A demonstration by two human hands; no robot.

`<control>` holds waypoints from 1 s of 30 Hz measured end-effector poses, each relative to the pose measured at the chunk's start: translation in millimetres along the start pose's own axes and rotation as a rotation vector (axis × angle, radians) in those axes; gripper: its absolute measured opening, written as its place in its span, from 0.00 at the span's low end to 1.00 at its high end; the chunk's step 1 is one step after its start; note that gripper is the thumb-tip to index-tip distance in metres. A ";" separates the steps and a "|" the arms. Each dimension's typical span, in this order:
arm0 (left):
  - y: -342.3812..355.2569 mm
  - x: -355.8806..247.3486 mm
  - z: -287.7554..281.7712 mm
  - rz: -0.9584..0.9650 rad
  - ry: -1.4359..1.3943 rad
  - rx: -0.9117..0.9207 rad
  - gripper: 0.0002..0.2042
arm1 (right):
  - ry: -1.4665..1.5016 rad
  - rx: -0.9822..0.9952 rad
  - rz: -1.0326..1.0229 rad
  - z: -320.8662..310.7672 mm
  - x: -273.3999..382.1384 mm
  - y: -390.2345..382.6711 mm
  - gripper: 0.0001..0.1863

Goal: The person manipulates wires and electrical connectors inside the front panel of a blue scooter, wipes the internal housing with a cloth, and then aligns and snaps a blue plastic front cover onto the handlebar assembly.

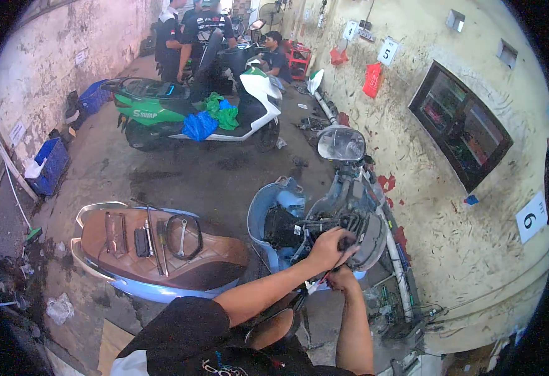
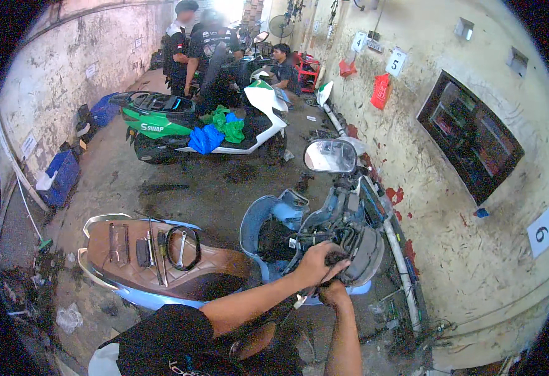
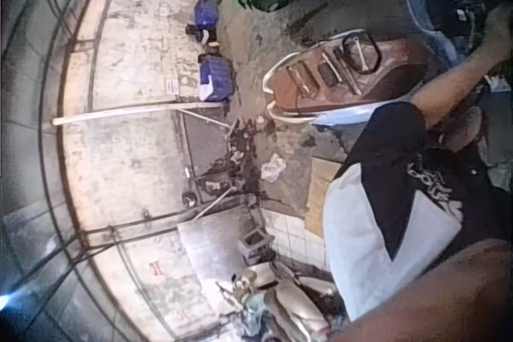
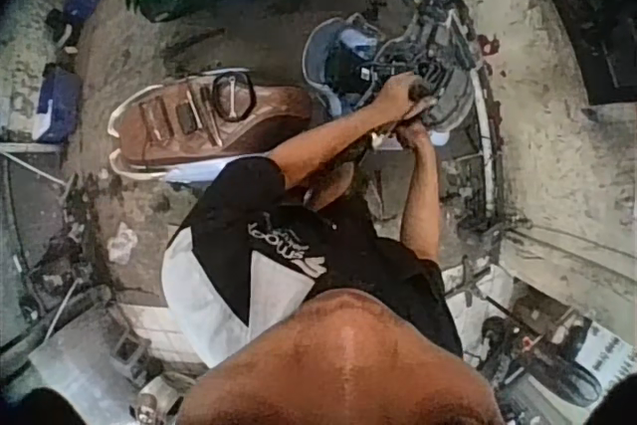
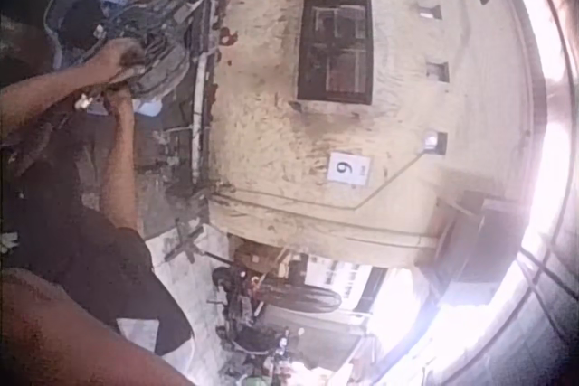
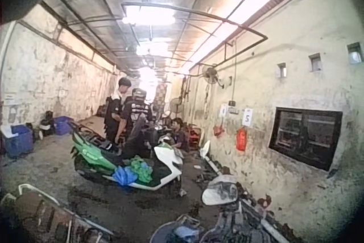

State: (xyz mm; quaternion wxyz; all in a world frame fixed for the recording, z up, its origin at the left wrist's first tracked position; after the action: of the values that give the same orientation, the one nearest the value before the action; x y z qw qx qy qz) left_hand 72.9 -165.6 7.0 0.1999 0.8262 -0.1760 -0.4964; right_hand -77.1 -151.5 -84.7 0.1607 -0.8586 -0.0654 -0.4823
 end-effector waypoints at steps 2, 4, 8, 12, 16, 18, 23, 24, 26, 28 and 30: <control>16.9 -36.0 -0.9 0.080 -0.078 0.078 0.21 | 0.322 -0.059 -0.147 -3.0 -45.3 4.7 0.11; 31.9 -83.5 -1.2 0.175 -0.138 0.189 0.21 | 0.618 -0.130 -0.352 -10.1 -96.5 6.0 0.13; 53.3 -117.1 7.5 0.240 -0.010 0.327 0.17 | 0.868 0.006 0.152 0.1 -65.3 3.5 0.21; 64.7 -109.6 52.1 0.347 0.011 0.486 0.29 | 0.781 0.083 0.235 -13.0 -94.6 20.9 0.15; 46.5 -94.5 42.2 0.294 0.112 0.247 0.37 | 0.810 0.490 0.197 -42.6 -74.8 17.3 0.12; 35.7 -72.2 33.6 0.272 0.149 0.157 0.34 | 0.832 0.604 0.197 -26.3 -66.7 13.4 0.12; -1.4 -18.6 11.6 0.191 0.303 -0.118 0.27 | -0.167 -0.112 -0.479 -8.0 -64.8 14.5 0.09; -9.7 -8.0 10.5 0.065 0.308 0.059 0.26 | -0.099 -0.126 -0.607 -8.7 -64.1 16.6 0.06; -20.1 -3.3 0.8 -0.077 0.324 0.240 0.25 | 0.080 -0.034 -0.311 -7.3 -22.8 4.4 0.05; -24.3 -13.3 -1.8 -0.247 0.442 0.462 0.23 | 0.336 -0.015 0.030 -5.0 -40.3 2.2 0.06; -14.9 -19.5 2.9 -0.255 0.478 0.524 0.20 | 0.311 -0.085 0.107 -12.9 -48.7 -2.2 0.08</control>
State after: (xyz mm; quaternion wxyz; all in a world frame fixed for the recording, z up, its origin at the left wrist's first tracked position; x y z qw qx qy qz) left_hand 62.9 -143.7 12.9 -0.0460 0.9572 -0.1411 -0.2486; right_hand -113.7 -151.8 -119.4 0.1581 -0.7818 0.0265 -0.6026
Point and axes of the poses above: each hand's wrist, its own y-axis towards the middle knuckle, its own z-axis out of the palm, x = y × z, the point moved 1 cm from there along y, towards the middle knuckle, and after that the axes turned 14 degrees about y, right-handed, at the moved point
